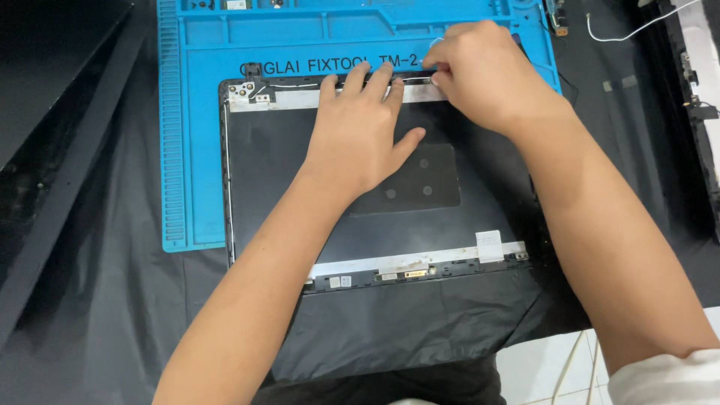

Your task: The person works on the back of a disassembled laptop screen, using a screwdriver to remove screws and carefully detaching and routing wires along the frame's edge.

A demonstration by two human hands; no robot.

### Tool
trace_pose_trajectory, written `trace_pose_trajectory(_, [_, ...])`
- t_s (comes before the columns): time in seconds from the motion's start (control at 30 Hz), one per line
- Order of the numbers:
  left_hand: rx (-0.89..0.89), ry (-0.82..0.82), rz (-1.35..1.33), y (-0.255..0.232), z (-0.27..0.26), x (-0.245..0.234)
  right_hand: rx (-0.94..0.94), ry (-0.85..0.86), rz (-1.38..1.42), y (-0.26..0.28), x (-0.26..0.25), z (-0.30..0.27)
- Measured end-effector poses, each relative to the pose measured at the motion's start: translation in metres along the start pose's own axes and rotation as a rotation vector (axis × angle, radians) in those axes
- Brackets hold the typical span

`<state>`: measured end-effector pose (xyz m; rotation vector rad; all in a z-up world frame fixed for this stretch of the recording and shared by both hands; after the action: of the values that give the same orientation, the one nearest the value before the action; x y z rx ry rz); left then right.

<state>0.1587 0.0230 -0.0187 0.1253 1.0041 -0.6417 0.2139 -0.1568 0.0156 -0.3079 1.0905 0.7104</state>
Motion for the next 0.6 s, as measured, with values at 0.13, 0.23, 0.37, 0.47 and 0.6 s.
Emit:
trace_pose_trajectory(0.13, [0.012,-0.005,-0.015,0.009,0.0,0.001,-0.055,0.015,-0.096,-0.001,0.01,0.001])
trace_pose_trajectory(0.23, [0.017,-0.01,-0.069,0.017,-0.001,0.004,-0.042,0.02,-0.178,0.001,0.015,-0.002])
trace_pose_trajectory(0.37, [0.038,-0.021,-0.06,0.017,-0.001,0.005,-0.092,-0.084,-0.373,0.023,-0.005,0.001])
trace_pose_trajectory(0.47, [0.033,-0.046,-0.029,0.014,0.0,0.0,-0.164,-0.207,-0.452,0.032,-0.018,0.005])
trace_pose_trajectory(0.6, [0.003,-0.075,-0.052,0.016,-0.002,-0.004,-0.189,-0.19,-0.318,0.03,-0.013,0.006])
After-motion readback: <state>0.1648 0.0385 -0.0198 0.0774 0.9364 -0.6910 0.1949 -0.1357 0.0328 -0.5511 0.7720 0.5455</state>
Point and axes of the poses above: each hand's wrist, its own z-axis towards the middle knuckle, its own x-axis out of the palm, y = z × x, the point moved 3 cm from there along z, towards the middle knuckle, and after that the axes turned 10 degrees about -y, right-handed, at the moved point
